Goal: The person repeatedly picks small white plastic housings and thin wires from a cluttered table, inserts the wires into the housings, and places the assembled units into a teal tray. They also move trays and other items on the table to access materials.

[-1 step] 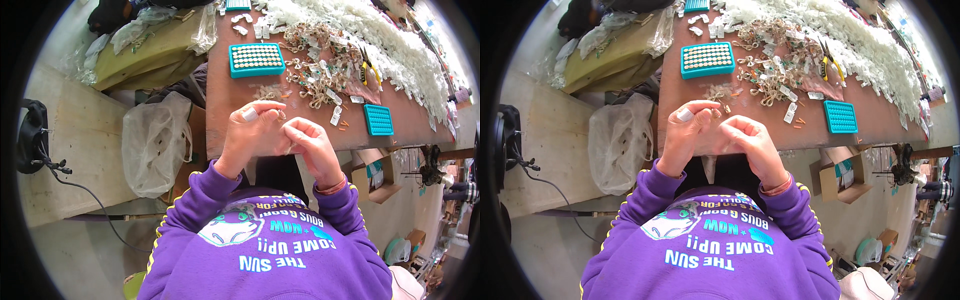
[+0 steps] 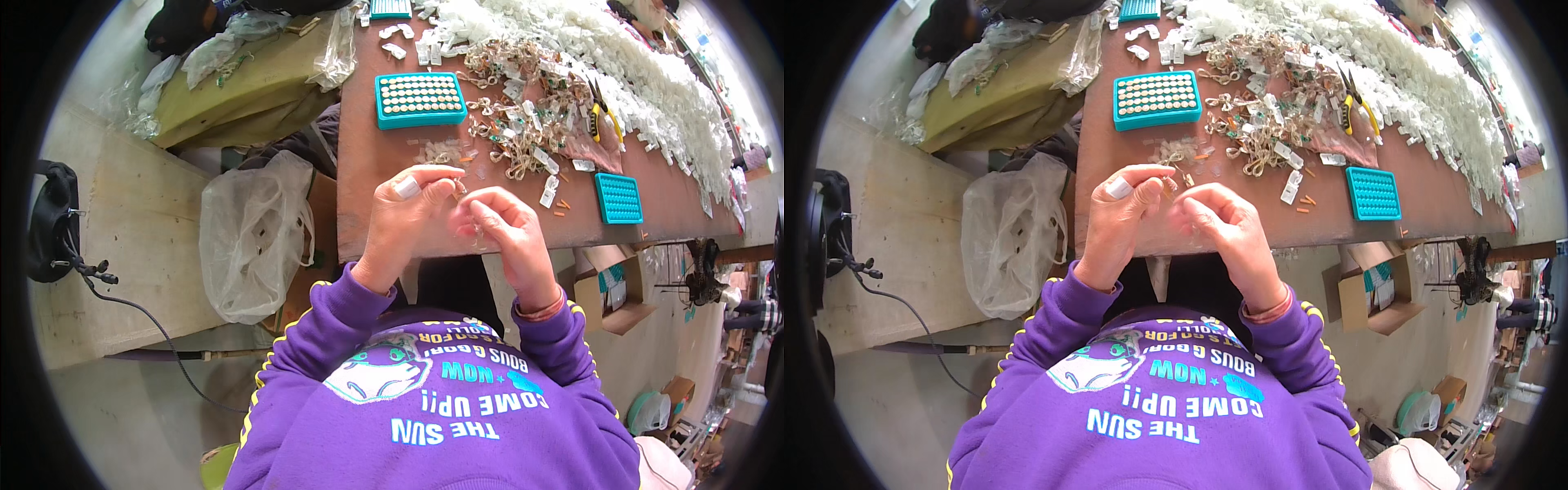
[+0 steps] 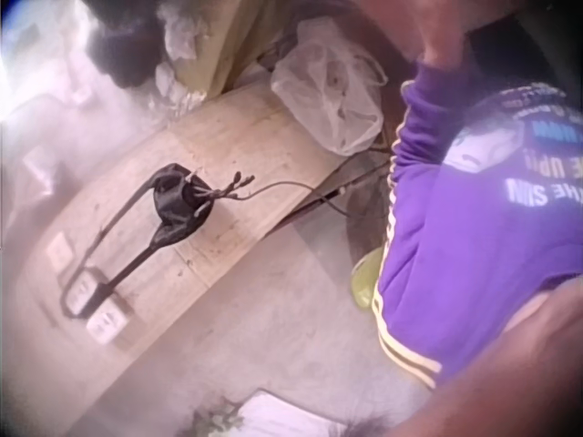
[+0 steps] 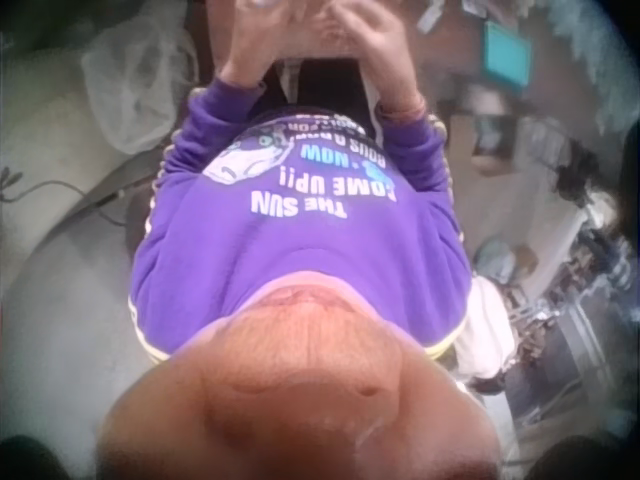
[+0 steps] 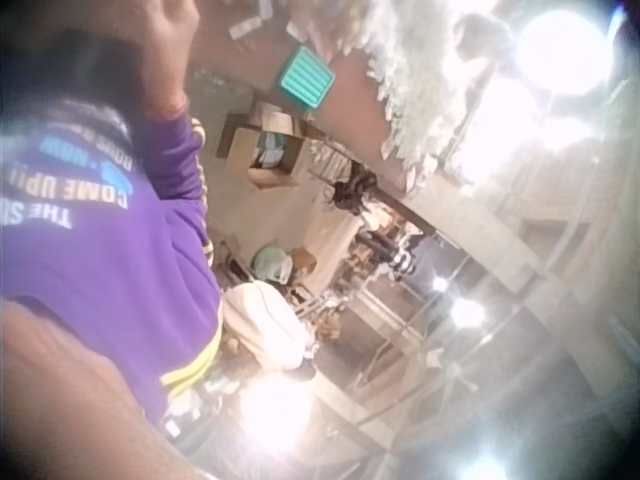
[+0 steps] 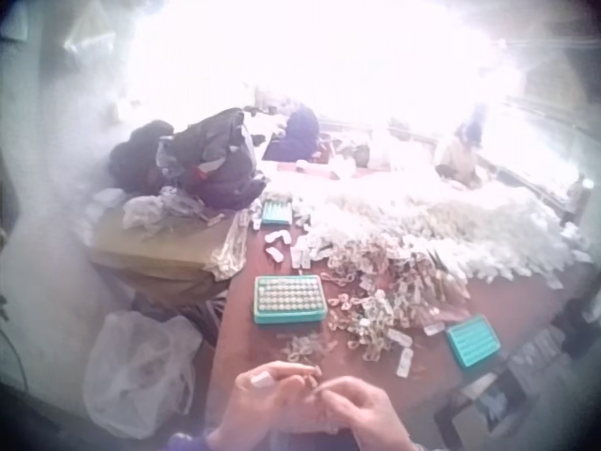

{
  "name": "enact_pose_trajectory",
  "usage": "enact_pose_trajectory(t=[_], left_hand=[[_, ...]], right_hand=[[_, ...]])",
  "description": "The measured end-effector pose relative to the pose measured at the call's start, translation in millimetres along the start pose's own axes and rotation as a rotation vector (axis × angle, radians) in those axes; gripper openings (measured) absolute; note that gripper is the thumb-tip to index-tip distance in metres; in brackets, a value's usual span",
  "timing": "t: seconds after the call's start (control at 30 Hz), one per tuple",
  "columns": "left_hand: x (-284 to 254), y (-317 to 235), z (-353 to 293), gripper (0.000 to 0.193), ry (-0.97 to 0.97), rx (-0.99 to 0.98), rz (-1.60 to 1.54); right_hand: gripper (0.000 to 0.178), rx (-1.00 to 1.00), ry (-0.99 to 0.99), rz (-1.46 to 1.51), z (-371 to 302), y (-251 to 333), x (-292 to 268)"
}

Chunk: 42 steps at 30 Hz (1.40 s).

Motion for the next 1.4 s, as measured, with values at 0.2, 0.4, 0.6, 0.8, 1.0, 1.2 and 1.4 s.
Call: enact_pose_trajectory(t=[0.2,0.4,0.6,0.8,1.0,1.2,1.4], left_hand=[[1,10,-2,0.016,-0.183,0.009,0.025],[-3,28,-4,0.024,-0.15,-0.188,-0.346],[-10,33,-4,0.039,0.046,-0.31,-0.803],[-17,21,-10,0.035,0.039,-0.243,-0.294],[-22,8,-17,0.034,0.029,-0.09,-0.045],[-19,10,-18,0.03,-0.049,-0.051,-0.139],[-21,18,-16,0.024,0.09,-0.134,-0.211]], right_hand=[[0.019,-0.755,-0.231,-0.964,-5,36,19],[0.016,-0.715,-0.244,-0.865,11,23,18],[0.013,-0.097,-0.048,-0.039,27,2,-7],[0.011,0.109,0.076,0.242,28,-4,2],[0.017,0.151,0.141,0.228,23,-4,13],[0.017,0.087,0.076,0.053,17,3,16],[0.015,0.058,0.149,-0.143,11,21,18]])
Point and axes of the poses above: each hand's wrist, its own z-axis towards the middle knuckle, its own x-axis out of the palm, y = z × x, the point moved 5 cm from there along z, towards the middle knuckle, and after that the axes turned 4 degrees about z, right-handed, at the moved point
